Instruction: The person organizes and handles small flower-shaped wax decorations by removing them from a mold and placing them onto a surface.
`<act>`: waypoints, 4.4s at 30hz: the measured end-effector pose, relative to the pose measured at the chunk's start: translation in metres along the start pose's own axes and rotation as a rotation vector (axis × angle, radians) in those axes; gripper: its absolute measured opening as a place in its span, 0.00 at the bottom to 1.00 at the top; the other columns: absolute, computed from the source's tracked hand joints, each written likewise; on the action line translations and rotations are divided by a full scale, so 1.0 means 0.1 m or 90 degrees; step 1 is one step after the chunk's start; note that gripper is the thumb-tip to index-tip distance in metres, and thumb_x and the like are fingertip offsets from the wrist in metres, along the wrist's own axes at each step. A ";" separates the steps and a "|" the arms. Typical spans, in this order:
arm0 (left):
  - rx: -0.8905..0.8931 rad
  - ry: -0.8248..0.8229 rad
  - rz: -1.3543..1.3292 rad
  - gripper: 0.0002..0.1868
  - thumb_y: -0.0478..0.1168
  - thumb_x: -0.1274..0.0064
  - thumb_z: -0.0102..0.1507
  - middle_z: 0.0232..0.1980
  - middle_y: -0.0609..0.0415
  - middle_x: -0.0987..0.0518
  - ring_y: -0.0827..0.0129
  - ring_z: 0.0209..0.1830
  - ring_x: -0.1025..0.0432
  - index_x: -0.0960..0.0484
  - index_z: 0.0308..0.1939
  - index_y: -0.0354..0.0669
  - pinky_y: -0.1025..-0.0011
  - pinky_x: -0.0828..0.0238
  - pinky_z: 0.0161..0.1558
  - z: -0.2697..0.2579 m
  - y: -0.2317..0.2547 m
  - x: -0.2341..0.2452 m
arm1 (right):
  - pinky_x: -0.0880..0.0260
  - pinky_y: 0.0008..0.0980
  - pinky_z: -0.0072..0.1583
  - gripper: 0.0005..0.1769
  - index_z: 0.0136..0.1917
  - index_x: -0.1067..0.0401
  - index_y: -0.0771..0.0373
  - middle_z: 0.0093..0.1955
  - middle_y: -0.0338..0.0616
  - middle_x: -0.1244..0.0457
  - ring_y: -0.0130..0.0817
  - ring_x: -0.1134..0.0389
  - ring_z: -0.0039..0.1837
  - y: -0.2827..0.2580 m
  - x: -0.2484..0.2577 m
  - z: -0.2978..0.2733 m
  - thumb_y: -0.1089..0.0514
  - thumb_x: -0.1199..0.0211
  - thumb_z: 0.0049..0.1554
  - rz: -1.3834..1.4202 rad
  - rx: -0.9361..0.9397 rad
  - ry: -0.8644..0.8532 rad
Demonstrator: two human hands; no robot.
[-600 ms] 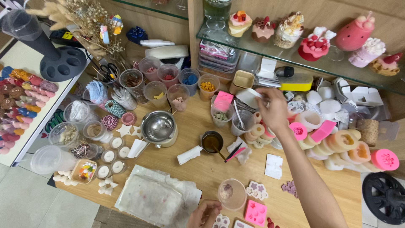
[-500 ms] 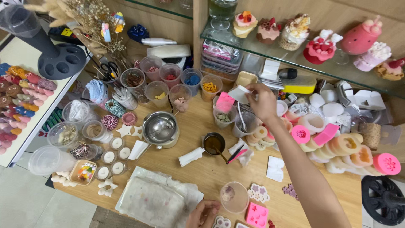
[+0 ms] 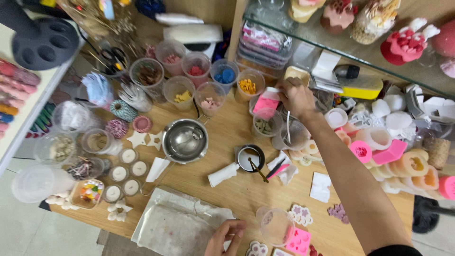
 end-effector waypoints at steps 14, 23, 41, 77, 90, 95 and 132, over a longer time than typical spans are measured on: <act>0.000 -0.061 0.006 0.10 0.38 0.46 0.66 0.50 0.56 0.13 0.70 0.53 0.18 0.19 0.51 0.45 0.69 0.23 0.55 -0.04 0.23 -0.05 | 0.25 0.38 0.56 0.12 0.53 0.19 0.58 0.55 0.50 0.28 0.44 0.26 0.53 0.18 -0.68 -0.12 0.60 0.32 0.55 0.093 0.141 -0.150; -0.047 -0.051 0.013 0.10 0.37 0.50 0.67 0.51 0.54 0.13 0.69 0.53 0.18 0.19 0.52 0.41 0.70 0.24 0.56 -0.18 0.67 0.06 | 0.24 0.34 0.52 0.12 0.56 0.19 0.65 0.50 0.52 0.28 0.39 0.25 0.47 0.26 0.26 -0.38 0.71 0.37 0.61 0.221 -0.067 0.035; -0.140 -0.075 0.108 0.12 0.38 0.51 0.68 0.52 0.53 0.14 0.67 0.54 0.20 0.20 0.53 0.39 0.68 0.25 0.52 -0.78 1.40 -0.05 | 0.27 0.33 0.51 0.19 0.65 0.26 0.62 0.50 0.45 0.29 0.33 0.28 0.49 -0.57 1.18 -5.04 0.62 0.33 0.60 0.180 -0.634 0.181; -0.162 -0.104 0.070 0.10 0.37 0.47 0.66 0.51 0.54 0.15 0.68 0.51 0.18 0.19 0.50 0.41 0.69 0.22 0.53 -0.46 0.56 -0.35 | 0.31 0.33 0.50 0.33 0.67 0.28 0.65 0.49 0.48 0.31 0.33 0.32 0.49 0.69 0.70 -1.17 0.43 0.37 0.55 0.458 -0.359 0.070; -0.150 -0.042 0.066 0.11 0.37 0.43 0.64 0.49 0.53 0.14 0.68 0.49 0.16 0.17 0.50 0.42 0.68 0.20 0.52 -0.17 0.31 -0.17 | 0.31 0.46 0.63 0.29 0.53 0.23 0.57 0.61 0.53 0.33 0.53 0.31 0.62 0.11 -0.01 0.01 0.46 0.21 0.40 0.079 -0.119 -0.145; -0.160 -0.091 0.125 0.14 0.39 0.39 0.61 0.51 0.51 0.14 0.62 0.52 0.18 0.18 0.51 0.44 0.63 0.23 0.53 -0.21 0.66 -0.22 | 0.29 0.43 0.66 0.22 0.50 0.23 0.57 0.60 0.50 0.32 0.49 0.29 0.61 0.23 -0.25 -0.01 0.48 0.22 0.45 0.137 -0.069 -0.118; -0.191 -0.202 0.253 0.11 0.35 0.51 0.66 0.53 0.53 0.18 0.62 0.54 0.21 0.22 0.53 0.43 0.66 0.25 0.36 -1.46 1.32 -0.62 | 0.29 0.44 0.63 0.33 0.71 0.34 0.63 0.66 0.53 0.36 0.48 0.31 0.61 -1.27 0.15 -5.33 0.61 0.30 0.53 0.210 -0.518 0.133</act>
Point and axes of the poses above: each hand's wrist, its own z-axis towards the middle knuckle, its own x-axis out of the back of the hand, y = z × x, the point moved 7 cm from there along z, towards the middle knuckle
